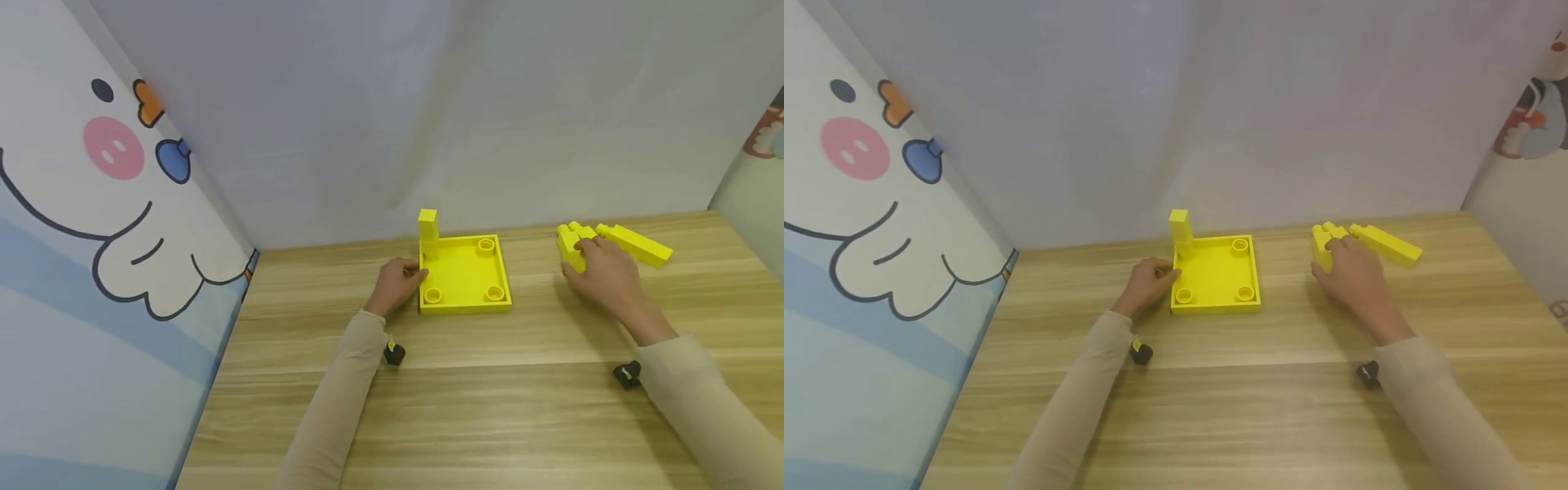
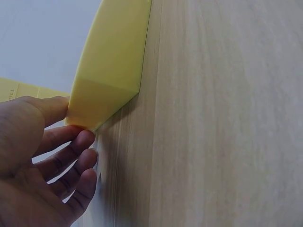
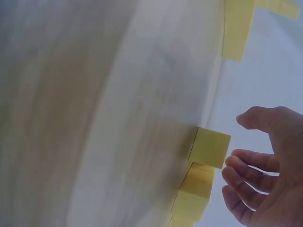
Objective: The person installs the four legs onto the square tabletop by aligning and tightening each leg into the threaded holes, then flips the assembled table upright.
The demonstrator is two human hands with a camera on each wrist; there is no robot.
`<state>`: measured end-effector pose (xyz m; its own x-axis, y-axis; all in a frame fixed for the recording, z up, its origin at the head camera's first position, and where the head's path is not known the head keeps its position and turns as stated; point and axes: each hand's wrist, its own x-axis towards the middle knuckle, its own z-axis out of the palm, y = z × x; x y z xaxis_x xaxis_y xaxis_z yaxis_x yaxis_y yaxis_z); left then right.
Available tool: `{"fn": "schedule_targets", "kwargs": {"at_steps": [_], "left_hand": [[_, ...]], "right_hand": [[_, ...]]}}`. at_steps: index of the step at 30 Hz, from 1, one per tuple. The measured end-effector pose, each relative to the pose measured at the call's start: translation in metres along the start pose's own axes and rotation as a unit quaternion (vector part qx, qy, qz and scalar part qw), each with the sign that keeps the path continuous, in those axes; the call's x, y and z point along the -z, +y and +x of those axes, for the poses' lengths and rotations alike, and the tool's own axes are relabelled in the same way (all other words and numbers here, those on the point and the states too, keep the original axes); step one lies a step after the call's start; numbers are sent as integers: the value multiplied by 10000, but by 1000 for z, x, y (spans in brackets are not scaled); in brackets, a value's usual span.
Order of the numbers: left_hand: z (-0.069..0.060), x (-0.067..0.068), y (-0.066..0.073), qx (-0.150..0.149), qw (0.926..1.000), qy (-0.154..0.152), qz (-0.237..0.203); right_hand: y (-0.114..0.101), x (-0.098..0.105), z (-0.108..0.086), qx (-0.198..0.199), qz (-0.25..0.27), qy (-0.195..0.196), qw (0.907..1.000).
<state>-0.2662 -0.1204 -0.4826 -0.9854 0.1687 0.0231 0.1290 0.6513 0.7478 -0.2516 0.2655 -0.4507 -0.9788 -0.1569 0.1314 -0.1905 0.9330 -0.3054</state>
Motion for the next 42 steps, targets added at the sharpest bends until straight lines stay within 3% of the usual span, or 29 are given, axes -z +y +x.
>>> {"fn": "schedule_targets", "kwargs": {"at_steps": [4, 12, 25, 30, 42], "left_hand": [[2, -3, 1, -79, 10000, 5, 42], [3, -6, 2, -30, 10000, -37, 82], [3, -7, 3, -5, 9999, -46, 123], [3, -7, 4, 41, 9999, -21, 150], [3, -10, 1, 15, 9997, 73, 224]], "right_hand": [[7, 5, -2, -226, 42, -225, 9995], [15, 8, -2, -148, 24, -286, 9995], [11, 14, -2, -548, -4, -566, 9969], [13, 13, -1, -619, 46, -384, 9973], [13, 20, 13, -555, 380, 551, 9962]]}}
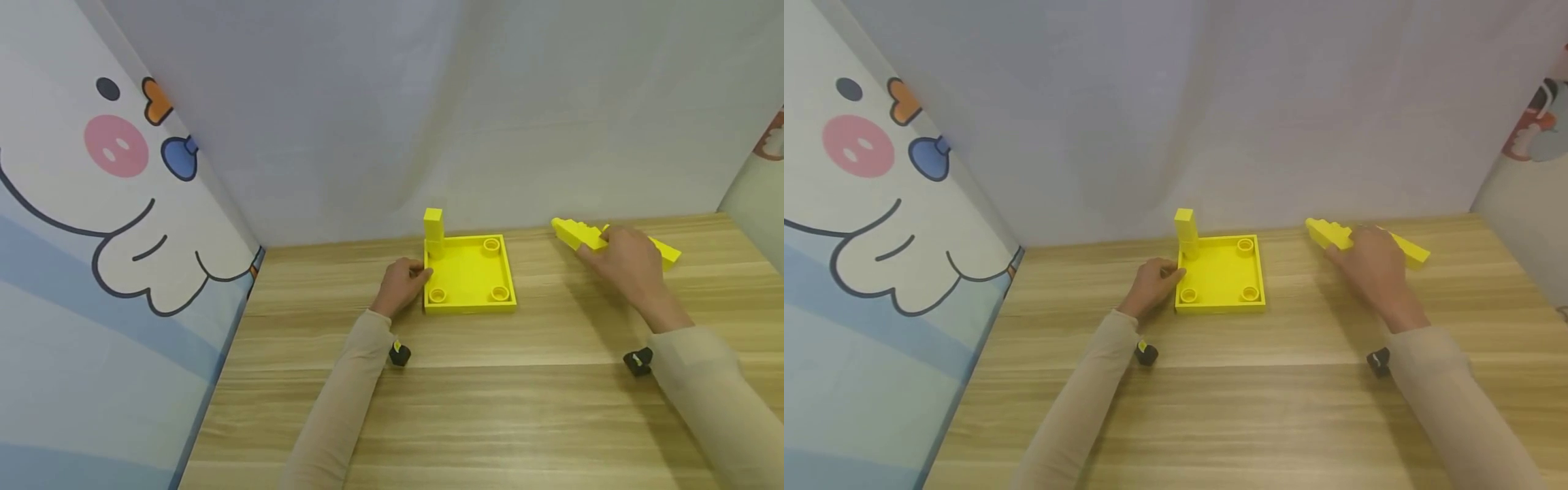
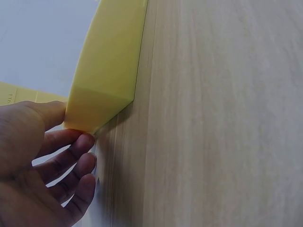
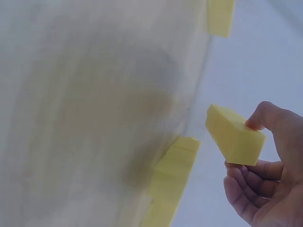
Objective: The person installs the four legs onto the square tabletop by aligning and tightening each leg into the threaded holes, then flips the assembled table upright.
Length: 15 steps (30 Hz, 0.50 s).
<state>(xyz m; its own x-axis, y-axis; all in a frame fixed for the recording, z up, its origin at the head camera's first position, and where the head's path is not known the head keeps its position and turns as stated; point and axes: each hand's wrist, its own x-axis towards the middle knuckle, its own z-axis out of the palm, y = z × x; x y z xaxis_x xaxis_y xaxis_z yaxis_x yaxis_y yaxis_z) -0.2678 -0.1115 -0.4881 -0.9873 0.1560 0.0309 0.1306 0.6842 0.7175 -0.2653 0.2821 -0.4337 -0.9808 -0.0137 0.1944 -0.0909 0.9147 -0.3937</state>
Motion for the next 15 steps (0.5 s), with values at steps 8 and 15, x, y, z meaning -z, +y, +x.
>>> {"fn": "schedule_targets", "kwargs": {"at_steps": [8, 15], "left_hand": [[-1, 0, 0, 8, 10000, -9, 33], [-1, 0, 2, 68, 10000, -18, -17]], "right_hand": [[-11, 17, 12, 92, 206, 19, 9997], [-17, 23, 21, 89, 264, -31, 9996]]}}
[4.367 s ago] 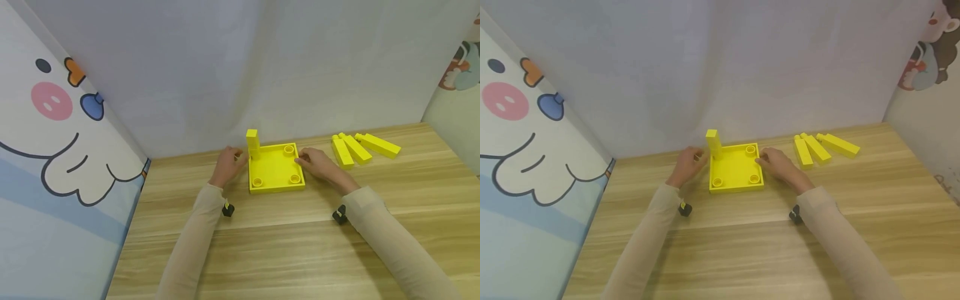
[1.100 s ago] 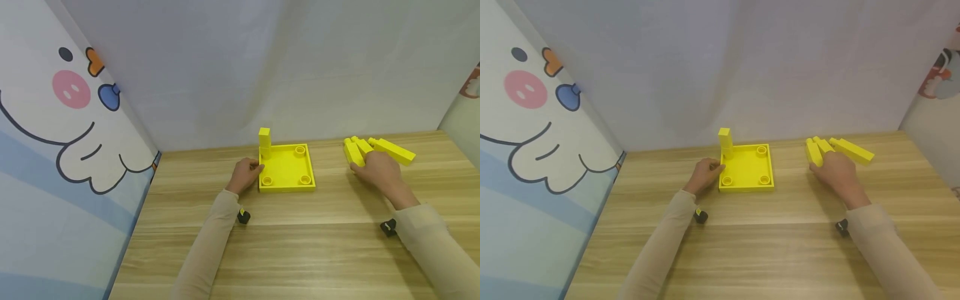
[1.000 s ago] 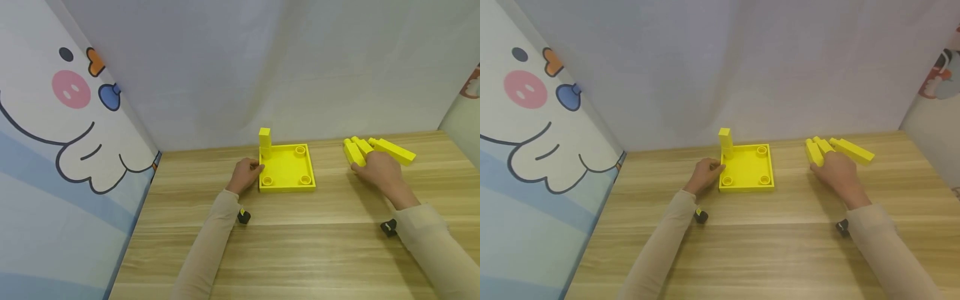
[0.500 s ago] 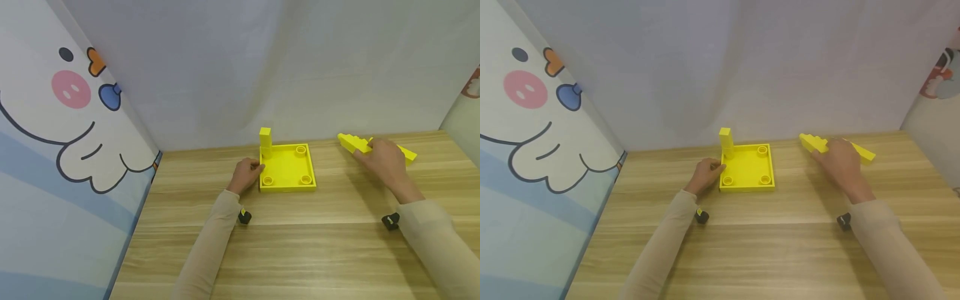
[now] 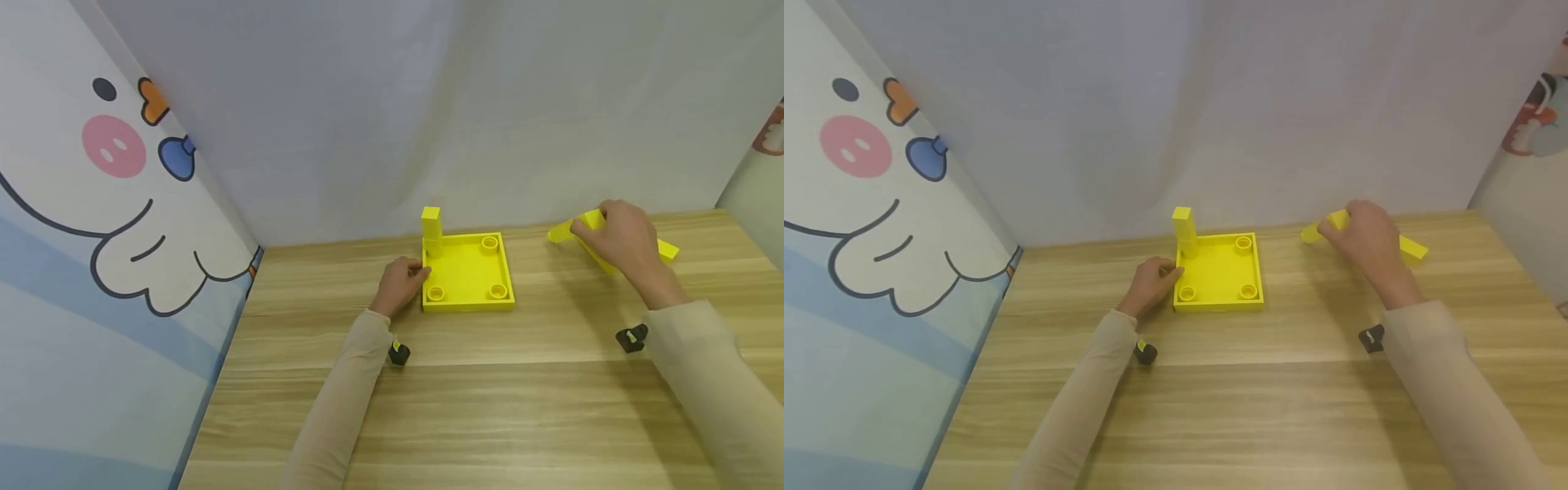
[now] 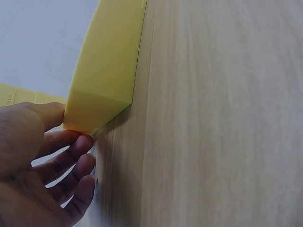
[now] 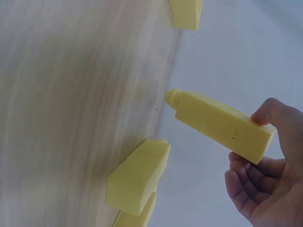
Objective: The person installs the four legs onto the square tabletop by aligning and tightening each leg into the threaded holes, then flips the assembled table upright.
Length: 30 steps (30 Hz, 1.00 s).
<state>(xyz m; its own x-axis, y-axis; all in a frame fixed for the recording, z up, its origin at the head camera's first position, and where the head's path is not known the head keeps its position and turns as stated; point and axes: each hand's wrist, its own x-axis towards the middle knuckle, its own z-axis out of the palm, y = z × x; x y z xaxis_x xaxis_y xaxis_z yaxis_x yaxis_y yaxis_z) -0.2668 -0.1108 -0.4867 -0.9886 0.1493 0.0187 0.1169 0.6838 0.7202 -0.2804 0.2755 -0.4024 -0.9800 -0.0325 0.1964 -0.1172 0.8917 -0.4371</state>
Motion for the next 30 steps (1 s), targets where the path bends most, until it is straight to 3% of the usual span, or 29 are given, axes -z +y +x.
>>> {"fn": "schedule_targets", "kwargs": {"at_steps": [17, 30], "left_hand": [[0, 0, 0, 30, 10000, 45, -83], [2, -3, -2, 127, 9999, 20, -56]], "right_hand": [[-19, 2, 18, -36, 330, -199, 9992], [-47, -7, 34, 370, 488, -350, 9975]]}}
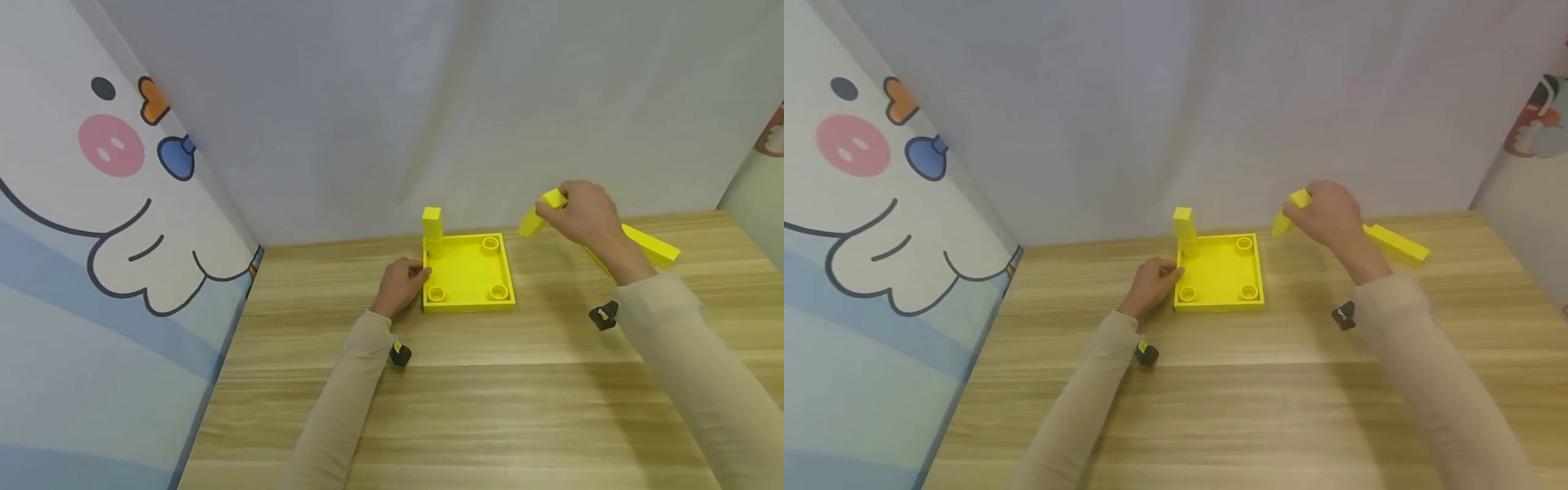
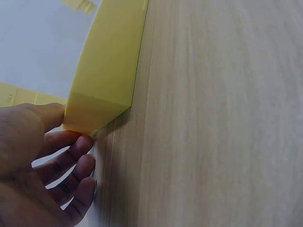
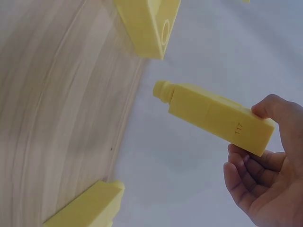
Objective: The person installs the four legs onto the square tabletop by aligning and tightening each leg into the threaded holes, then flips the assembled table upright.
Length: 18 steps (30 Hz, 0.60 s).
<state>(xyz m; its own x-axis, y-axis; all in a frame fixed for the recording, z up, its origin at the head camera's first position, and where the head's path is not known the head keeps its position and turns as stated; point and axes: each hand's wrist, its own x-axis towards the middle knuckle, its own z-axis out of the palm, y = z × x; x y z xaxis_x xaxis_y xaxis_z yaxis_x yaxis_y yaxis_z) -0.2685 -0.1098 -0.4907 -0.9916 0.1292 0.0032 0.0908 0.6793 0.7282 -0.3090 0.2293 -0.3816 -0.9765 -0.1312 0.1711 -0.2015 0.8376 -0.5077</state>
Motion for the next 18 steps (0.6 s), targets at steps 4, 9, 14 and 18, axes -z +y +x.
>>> {"fn": "schedule_targets", "kwargs": {"at_steps": [4, 9, 14, 18], "left_hand": [[0, 0, 1, 23, 10000, 19, 21], [0, 2, 2, 29, 10000, 39, 50], [2, 2, 3, 29, 10000, 19, 59], [3, 2, 3, 74, 9999, -18, 87]], "right_hand": [[-12, -4, 5, 178, 36, -94, 9998], [-26, -9, 8, 395, 44, -277, 9988], [-38, -15, 11, 579, 42, -367, 9976], [-42, -20, 13, 625, -60, -460, 9970]]}}
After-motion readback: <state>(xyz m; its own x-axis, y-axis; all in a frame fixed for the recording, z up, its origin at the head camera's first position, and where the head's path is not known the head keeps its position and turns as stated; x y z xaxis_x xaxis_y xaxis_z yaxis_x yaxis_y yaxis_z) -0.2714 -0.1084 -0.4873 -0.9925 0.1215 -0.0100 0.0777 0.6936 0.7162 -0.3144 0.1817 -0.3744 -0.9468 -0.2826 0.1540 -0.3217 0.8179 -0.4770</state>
